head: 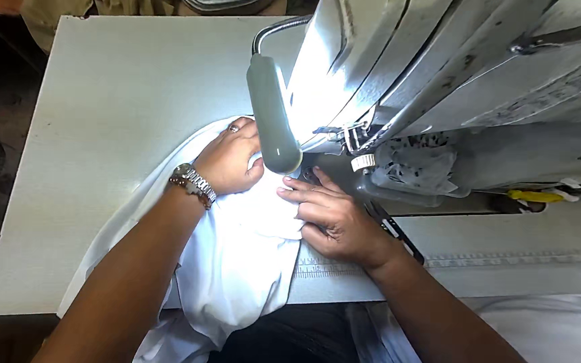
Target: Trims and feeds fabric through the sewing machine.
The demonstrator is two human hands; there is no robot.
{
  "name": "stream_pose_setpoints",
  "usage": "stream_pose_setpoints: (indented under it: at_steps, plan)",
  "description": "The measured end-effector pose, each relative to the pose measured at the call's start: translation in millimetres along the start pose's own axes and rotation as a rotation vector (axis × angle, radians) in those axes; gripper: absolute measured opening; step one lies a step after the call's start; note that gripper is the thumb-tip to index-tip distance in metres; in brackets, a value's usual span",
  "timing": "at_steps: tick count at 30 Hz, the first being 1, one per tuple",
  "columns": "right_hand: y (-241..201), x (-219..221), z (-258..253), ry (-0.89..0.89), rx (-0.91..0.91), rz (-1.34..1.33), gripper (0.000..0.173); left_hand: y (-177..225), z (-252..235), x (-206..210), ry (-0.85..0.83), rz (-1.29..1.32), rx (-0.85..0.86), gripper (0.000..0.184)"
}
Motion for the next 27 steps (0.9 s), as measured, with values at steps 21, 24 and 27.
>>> stream_pose_setpoints:
  at_steps: [21, 24, 27]
  plan:
    - [-4, -4, 2, 0.019, -0.027, 0.108, 0.020, 11, -9, -4, -0.072, 0.060, -0.041, 0.023]
    - [-5, -4, 2, 0.035, -0.041, 0.115, 0.020, 10, -9, -4, -0.054, 0.057, -0.045, 0.023]
    - [-5, -4, 2, 0.035, -0.032, 0.114, 0.020, 12, -10, -6, -0.100, 0.046, -0.091, 0.025]
Point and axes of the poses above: each hand's wrist, its own z-axis away from the middle knuckle, its own x-axis out of the palm, y = z × x, the point moved 2 cm from there along -z, towards the middle knuckle, and after that the axes turned 15 degrees about z, right-handed, at the moved point
